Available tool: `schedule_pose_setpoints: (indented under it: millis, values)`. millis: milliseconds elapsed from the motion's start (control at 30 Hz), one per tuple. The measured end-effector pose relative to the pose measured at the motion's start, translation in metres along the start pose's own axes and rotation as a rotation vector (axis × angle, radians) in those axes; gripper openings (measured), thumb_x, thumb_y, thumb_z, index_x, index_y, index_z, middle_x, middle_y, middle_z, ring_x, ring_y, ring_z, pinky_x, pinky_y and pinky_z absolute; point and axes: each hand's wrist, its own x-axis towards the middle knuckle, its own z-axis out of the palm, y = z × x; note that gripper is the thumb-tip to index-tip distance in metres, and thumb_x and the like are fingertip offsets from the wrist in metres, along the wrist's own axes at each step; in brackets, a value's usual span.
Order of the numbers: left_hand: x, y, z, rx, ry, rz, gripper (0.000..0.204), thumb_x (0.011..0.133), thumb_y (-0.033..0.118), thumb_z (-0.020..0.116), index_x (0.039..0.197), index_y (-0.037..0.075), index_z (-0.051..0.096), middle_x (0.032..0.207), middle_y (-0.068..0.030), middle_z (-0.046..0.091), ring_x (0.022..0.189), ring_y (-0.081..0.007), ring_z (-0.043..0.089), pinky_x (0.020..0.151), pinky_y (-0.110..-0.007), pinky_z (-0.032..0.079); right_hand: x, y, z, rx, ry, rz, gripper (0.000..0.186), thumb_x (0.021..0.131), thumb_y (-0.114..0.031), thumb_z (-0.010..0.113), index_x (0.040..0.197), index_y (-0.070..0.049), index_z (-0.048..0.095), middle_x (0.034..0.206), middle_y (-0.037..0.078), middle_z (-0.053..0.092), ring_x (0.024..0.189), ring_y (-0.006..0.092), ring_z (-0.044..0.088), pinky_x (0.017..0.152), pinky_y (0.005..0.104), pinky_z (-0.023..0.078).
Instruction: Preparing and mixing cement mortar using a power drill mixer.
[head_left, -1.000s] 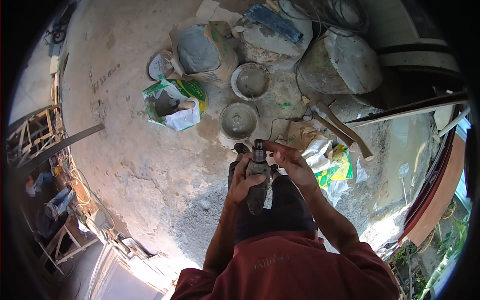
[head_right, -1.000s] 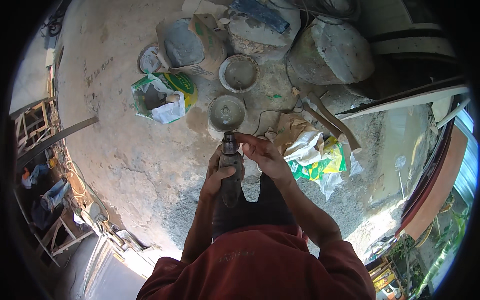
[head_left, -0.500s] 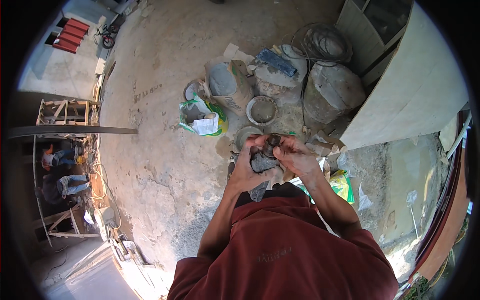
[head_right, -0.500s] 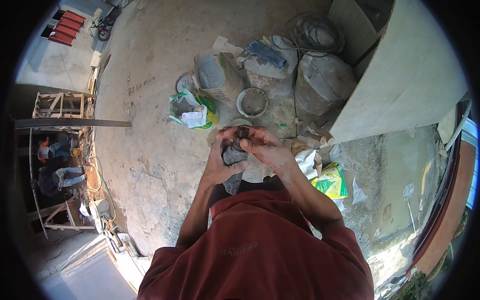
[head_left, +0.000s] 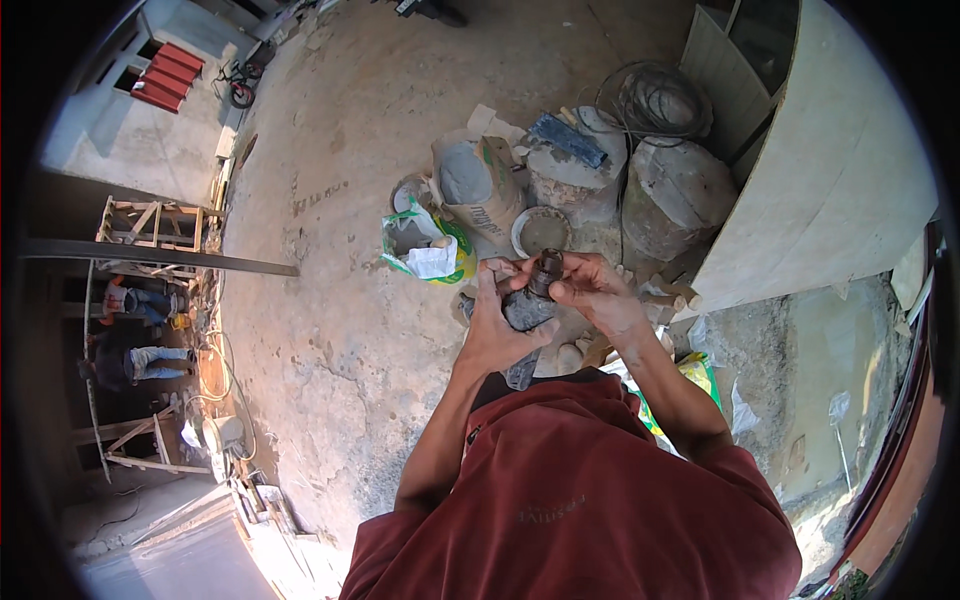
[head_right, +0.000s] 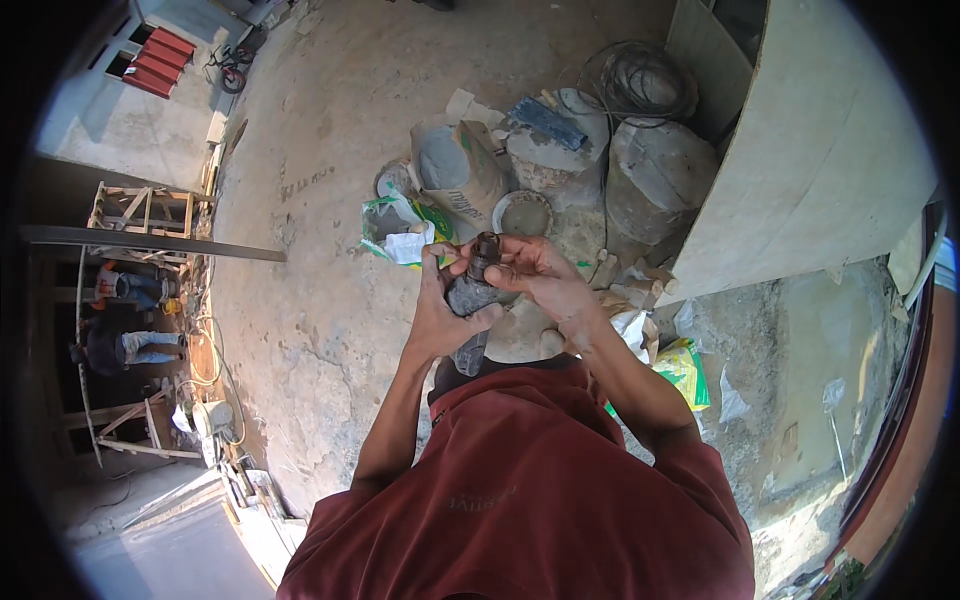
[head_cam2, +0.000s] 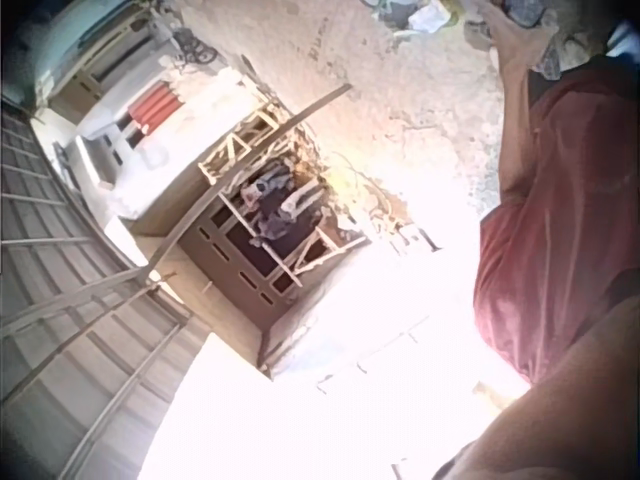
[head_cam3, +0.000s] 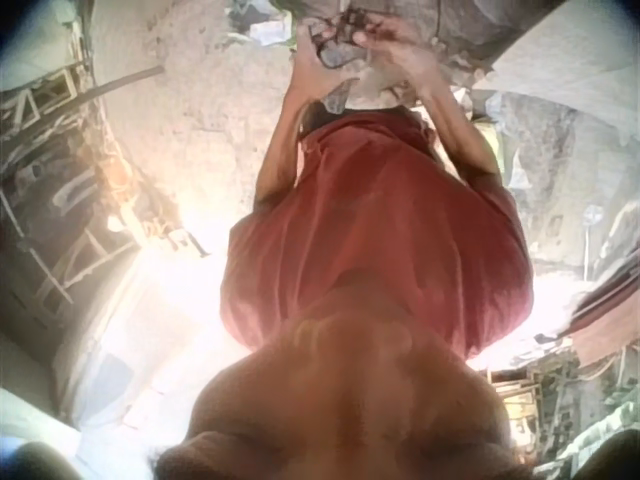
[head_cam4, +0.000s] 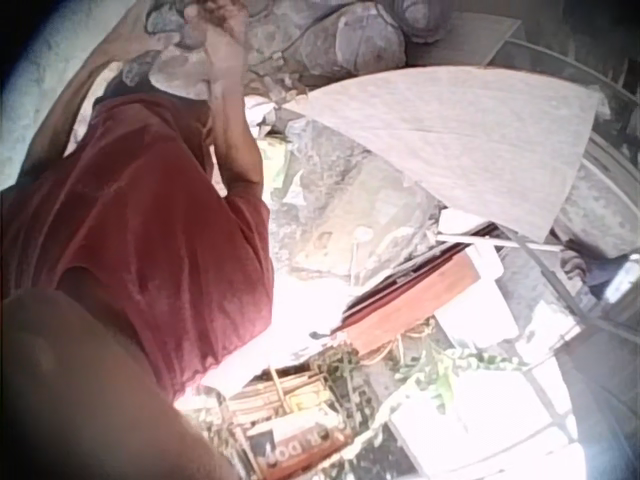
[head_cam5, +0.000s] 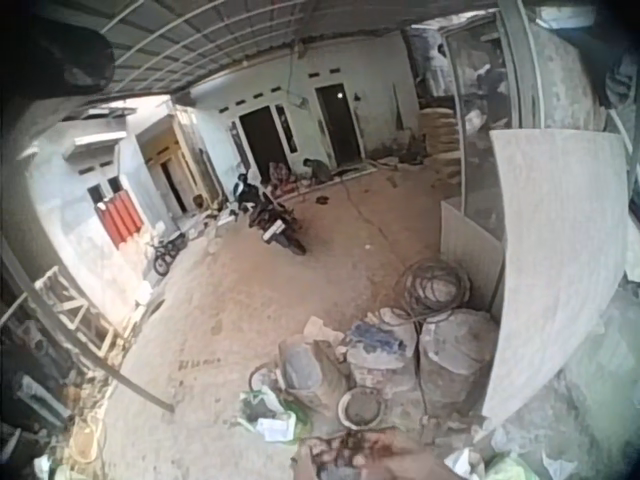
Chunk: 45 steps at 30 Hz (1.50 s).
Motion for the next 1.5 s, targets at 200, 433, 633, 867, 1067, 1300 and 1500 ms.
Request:
schedule_pose_setpoints:
  millis: [200,433,633,867,1067,1300,1500]
  values:
    - [0.0,0.017,-0.01,0.197,0.051,0.049,0.084,0.07,0.019,0.088,0.13,0.0,0.032,0.112,-0.0195,0.061,0.107,-0.0333,0.065,0.095,-0.042,0.052,0.0,0.02,0.044,-0.387,0.467,-0.201,0.034,0.086,-0.021,0.085,0.11,0.001,0.075,0.099,0.008,0.076,0.097,0.0137,0.069,0.091,0.03,0.052]
    - [-0.009,0.03,-0.021,0.429,0.095,0.014,0.086,0.065,0.02,0.089,0.128,0.001,0.033,0.104,-0.0229,0.067,0.1,-0.0361,0.068,0.09,-0.044,0.053,0.009,-0.022,0.029,-0.954,0.277,-0.028,0.035,0.081,-0.028,0.09,0.094,0.0,0.075,0.076,0.0,0.066,0.073,0.0027,0.057,0.064,0.0208,0.045]
    - [-0.012,0.013,-0.043,0.023,-0.071,0.04,0.09,0.061,0.015,0.091,0.129,0.006,0.032,0.104,-0.0156,0.063,0.103,-0.0278,0.064,0.098,-0.036,0.046,0.01,-0.017,0.035,-0.627,0.006,-0.129,0.035,0.084,-0.018,0.087,0.112,-0.002,0.075,0.098,0.0,0.068,0.089,0.0048,0.058,0.077,0.0218,0.045]
    - [-0.014,-0.003,-0.052,-0.223,-0.104,0.028,0.092,0.06,0.01,0.091,0.132,0.008,0.033,0.121,-0.0094,0.048,0.114,-0.0229,0.059,0.105,-0.036,0.04,0.02,-0.016,0.041,-0.412,-0.143,-0.18,0.075,0.085,-0.014,0.085,0.149,-0.005,0.048,0.106,0.004,0.069,0.107,0.0115,0.061,0.091,0.0269,0.048]
    - [-0.02,-0.003,-0.05,-0.201,-0.055,0.036,0.086,0.061,0.01,0.089,0.129,0.008,0.037,0.119,-0.0099,0.048,0.106,-0.0218,0.058,0.102,-0.035,0.042,0.016,-0.007,0.051,-0.534,0.023,-0.238,0.086,0.075,-0.004,0.091,0.148,-0.001,0.045,0.105,0.006,0.072,0.098,0.0113,0.065,0.093,0.028,0.05]
    - [-0.027,0.006,-0.052,-0.287,-0.072,0.049,0.085,0.062,0.011,0.089,0.129,0.008,0.037,0.115,-0.0094,0.052,0.107,-0.0209,0.058,0.1,-0.036,0.044,0.01,0.0,0.06,-0.177,-0.082,-0.197,0.088,0.076,0.002,0.089,0.15,0.001,0.041,0.109,0.011,0.073,0.103,0.0137,0.067,0.093,0.0293,0.052]
    - [-0.037,0.019,-0.046,-0.152,0.054,0.066,0.078,0.064,0.015,0.089,0.125,0.007,0.04,0.11,-0.0098,0.057,0.107,-0.0222,0.059,0.097,-0.036,0.046,0.006,0.002,0.068,-0.166,0.012,-0.21,0.079,0.076,0.002,0.088,0.144,-0.002,0.048,0.103,0.008,0.076,0.097,0.0129,0.068,0.093,0.0294,0.052]
